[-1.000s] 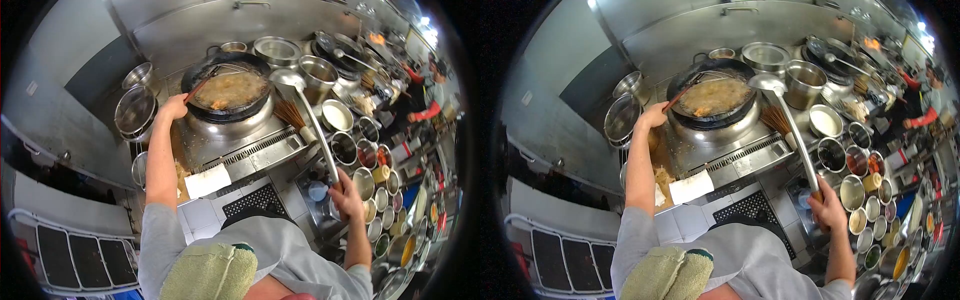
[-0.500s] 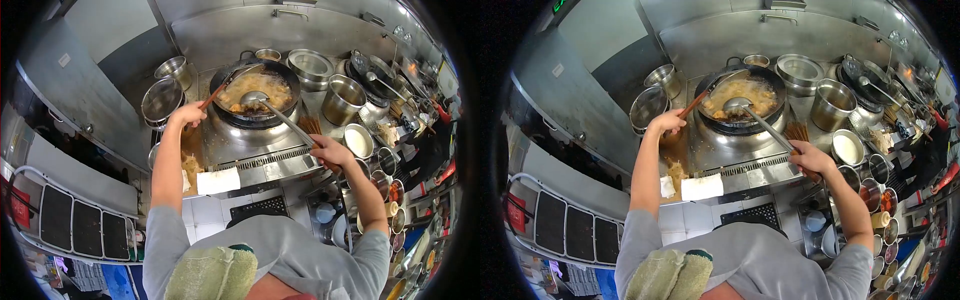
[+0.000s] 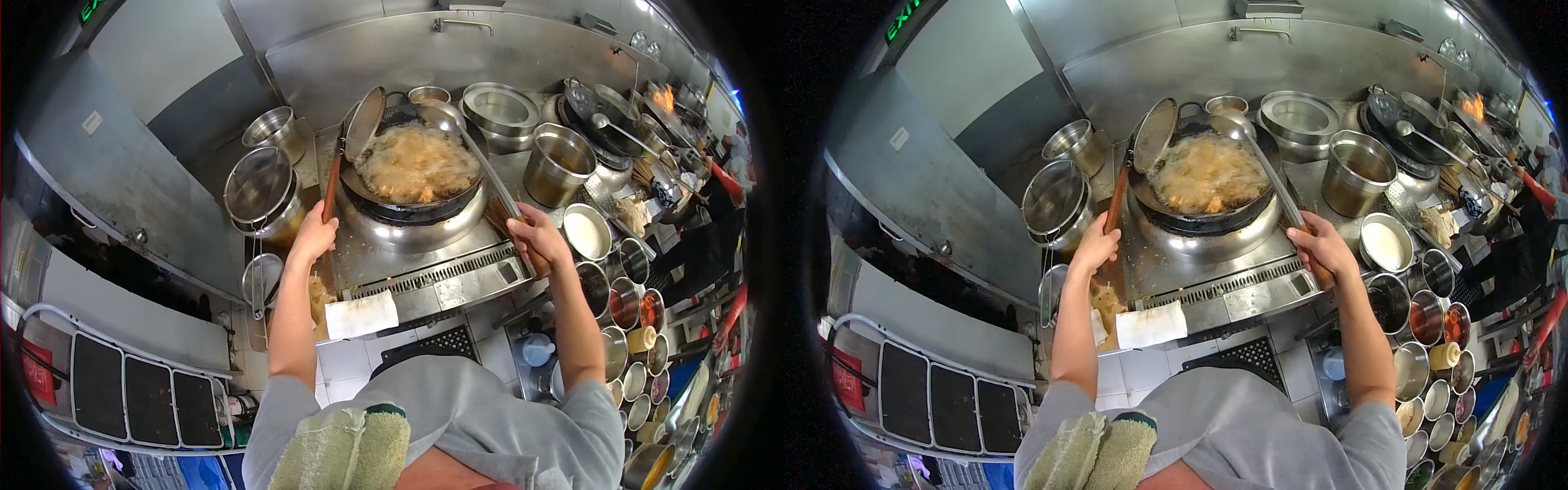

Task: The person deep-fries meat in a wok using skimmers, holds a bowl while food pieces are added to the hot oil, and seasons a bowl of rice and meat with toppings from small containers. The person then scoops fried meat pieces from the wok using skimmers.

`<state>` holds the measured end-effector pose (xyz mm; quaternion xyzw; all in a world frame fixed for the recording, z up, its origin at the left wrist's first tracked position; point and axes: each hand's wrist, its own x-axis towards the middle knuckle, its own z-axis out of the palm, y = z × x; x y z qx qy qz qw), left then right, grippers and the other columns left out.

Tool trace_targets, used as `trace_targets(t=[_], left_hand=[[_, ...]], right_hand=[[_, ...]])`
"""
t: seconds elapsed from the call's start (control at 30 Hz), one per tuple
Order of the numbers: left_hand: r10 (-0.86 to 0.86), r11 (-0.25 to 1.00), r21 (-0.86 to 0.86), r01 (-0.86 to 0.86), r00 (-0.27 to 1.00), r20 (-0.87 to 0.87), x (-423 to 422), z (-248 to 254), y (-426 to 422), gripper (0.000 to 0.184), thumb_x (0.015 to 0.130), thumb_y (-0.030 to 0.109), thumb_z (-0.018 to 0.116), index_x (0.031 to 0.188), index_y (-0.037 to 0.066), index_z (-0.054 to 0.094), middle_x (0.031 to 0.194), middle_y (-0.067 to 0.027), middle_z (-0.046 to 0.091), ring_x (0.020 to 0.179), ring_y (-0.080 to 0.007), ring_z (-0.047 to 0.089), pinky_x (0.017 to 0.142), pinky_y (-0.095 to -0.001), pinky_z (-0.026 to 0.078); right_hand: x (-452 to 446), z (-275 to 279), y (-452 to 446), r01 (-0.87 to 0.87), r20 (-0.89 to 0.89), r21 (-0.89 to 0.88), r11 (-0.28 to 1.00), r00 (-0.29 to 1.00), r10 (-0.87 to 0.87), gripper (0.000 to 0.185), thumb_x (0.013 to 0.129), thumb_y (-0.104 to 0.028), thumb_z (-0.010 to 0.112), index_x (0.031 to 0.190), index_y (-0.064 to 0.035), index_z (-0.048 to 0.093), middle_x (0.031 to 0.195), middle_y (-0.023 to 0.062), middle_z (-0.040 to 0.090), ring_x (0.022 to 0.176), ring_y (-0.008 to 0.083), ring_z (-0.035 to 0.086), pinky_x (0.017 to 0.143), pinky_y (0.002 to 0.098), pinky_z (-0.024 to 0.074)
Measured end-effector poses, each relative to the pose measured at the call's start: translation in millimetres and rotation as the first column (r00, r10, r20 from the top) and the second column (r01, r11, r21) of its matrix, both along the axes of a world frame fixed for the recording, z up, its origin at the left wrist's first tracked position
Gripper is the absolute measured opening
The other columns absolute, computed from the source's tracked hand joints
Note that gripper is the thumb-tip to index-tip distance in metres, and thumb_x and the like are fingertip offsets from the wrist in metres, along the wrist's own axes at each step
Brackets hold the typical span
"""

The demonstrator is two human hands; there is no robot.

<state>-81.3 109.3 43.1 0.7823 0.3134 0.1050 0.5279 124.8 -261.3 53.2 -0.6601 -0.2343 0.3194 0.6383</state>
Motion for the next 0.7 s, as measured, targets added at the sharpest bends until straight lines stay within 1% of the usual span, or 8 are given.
trace_targets(t=[0.07,0.13,0.17,0.23,0.4,0.53,0.63,0.7], left_hand=[[0.012,0.998,0.056,-0.011,1.000,-0.013,12,-1,6,0.050,0.089,0.005,0.051,0.137,0.001,0.035,0.076,-0.0047,0.052,0.057,-0.0121,0.052,0.050,-0.0295,0.048],[0.030,0.989,-0.143,-0.042,0.996,-0.088,21,0,12,0.028,0.089,0.004,0.051,0.115,0.000,0.044,0.079,-0.0049,0.053,0.058,-0.0110,0.051,0.049,-0.0269,0.048],[0.025,0.989,-0.144,-0.038,0.996,-0.086,24,0,17,0.028,0.089,0.004,0.051,0.115,0.000,0.044,0.079,-0.0049,0.053,0.058,-0.0110,0.051,0.049,-0.0269,0.048],[-0.133,0.933,-0.350,0.087,0.985,-0.108,26,-4,29,0.020,0.089,0.004,0.053,0.107,0.001,0.044,0.081,-0.0084,0.056,0.061,-0.0122,0.055,0.050,-0.0274,0.050],[-0.164,0.722,-0.653,0.230,0.973,0.162,42,-41,32,0.011,0.089,0.005,0.056,0.095,-0.001,0.049,0.077,-0.0069,0.057,0.058,-0.0120,0.055,0.051,-0.0267,0.048],[-0.173,0.728,-0.625,0.283,0.957,0.232,62,-52,0,0.010,0.088,0.005,0.057,0.091,0.000,0.050,0.067,-0.0058,0.055,0.053,-0.0127,0.053,0.049,-0.0274,0.045],[-0.178,0.832,-0.487,0.264,0.960,0.216,55,-45,-26,0.011,0.087,0.003,0.056,0.094,0.000,0.048,0.066,-0.0058,0.054,0.052,-0.0134,0.052,0.049,-0.0281,0.045],[-0.126,0.876,-0.448,0.179,0.981,0.146,39,-30,-38,0.016,0.087,0.002,0.056,0.098,0.001,0.045,0.064,-0.0052,0.052,0.051,-0.0135,0.052,0.048,-0.0279,0.044]], right_hand=[[6,-4,15,0.032,-0.045,0.022,0.999,0.998,-0.031,0.044,0.088,-0.014,0.062,0.126,0.0013,0.046,0.064,-0.0017,0.047,0.047,0.0062,0.044,0.038,0.0212,0.0380],[10,-16,28,0.104,-0.089,0.043,0.994,0.991,-0.100,0.028,0.089,-0.013,0.059,0.111,-0.0007,0.051,0.069,-0.0011,0.048,0.048,0.0060,0.044,0.038,0.0207,0.0374],[13,-24,34,0.108,-0.087,0.041,0.993,0.991,-0.104,0.028,0.089,-0.013,0.059,0.111,-0.0007,0.051,0.069,-0.0011,0.048,0.048,0.0060,0.044,0.038,0.0207,0.0374],[19,-42,47,0.140,-0.292,0.148,0.979,0.952,-0.092,0.013,0.089,-0.012,0.057,0.095,-0.0044,0.048,0.069,0.0000,0.048,0.050,0.0072,0.045,0.040,0.0229,0.0379],[16,-72,85,0.221,-0.657,0.371,0.902,0.749,0.087,0.013,0.092,-0.011,0.052,0.092,-0.0089,0.039,0.071,0.0025,0.047,0.051,0.0081,0.042,0.041,0.0229,0.0342],[17,-77,111,0.237,-0.794,0.431,0.871,0.559,0.241,0.014,0.093,-0.011,0.051,0.090,-0.0086,0.038,0.071,0.0025,0.046,0.053,0.0073,0.041,0.043,0.0219,0.0340],[21,-71,109,0.189,-0.792,0.505,0.842,0.490,0.364,0.012,0.093,-0.010,0.051,0.091,-0.0080,0.039,0.072,0.0021,0.045,0.053,0.0066,0.041,0.043,0.0208,0.0334],[18,-61,94,0.182,-0.778,0.503,0.845,0.521,0.351,0.013,0.092,-0.009,0.050,0.102,-0.0039,0.044,0.072,0.0011,0.045,0.053,0.0059,0.041,0.041,0.0193,0.0315]])
